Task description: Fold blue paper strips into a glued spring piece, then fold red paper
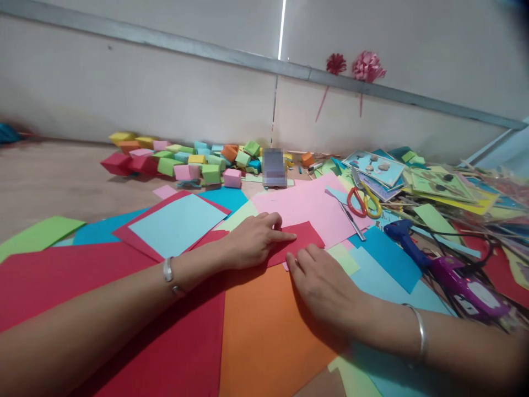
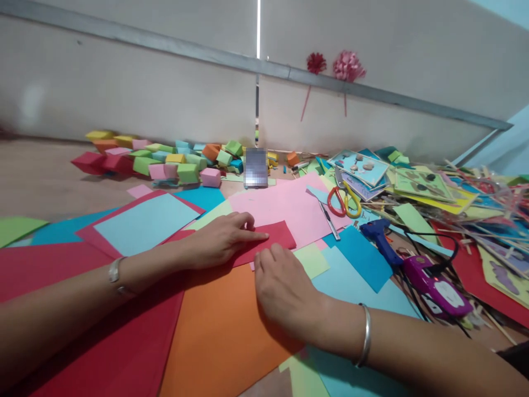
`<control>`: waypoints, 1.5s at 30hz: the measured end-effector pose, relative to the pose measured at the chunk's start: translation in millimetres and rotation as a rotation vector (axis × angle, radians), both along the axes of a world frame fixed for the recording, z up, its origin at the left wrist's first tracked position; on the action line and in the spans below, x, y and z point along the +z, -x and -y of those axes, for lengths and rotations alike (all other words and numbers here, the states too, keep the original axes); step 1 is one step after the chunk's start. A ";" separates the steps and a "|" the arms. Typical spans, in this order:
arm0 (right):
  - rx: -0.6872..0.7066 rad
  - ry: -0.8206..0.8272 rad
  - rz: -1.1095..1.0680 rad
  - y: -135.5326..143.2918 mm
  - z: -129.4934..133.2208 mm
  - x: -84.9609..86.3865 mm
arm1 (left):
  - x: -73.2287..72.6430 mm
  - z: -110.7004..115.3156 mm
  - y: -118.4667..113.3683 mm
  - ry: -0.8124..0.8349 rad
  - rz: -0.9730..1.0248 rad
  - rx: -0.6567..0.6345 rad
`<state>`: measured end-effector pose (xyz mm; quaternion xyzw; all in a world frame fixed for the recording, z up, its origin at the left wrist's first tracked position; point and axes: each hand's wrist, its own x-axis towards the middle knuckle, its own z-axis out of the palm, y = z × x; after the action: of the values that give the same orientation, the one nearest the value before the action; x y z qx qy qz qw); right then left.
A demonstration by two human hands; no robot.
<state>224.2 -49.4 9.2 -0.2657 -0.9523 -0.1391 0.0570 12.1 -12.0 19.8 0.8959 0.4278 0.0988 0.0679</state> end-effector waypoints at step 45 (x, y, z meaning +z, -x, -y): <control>-0.305 0.701 -0.057 1.0 -116.9 48.0 | -11.2 -0.6 6.8 -0.151 0.405 0.313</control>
<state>223.2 67.5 57.2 -0.4114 -0.8896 0.1957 -0.0321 5.3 -11.4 8.7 0.7835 0.5301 0.3168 0.0689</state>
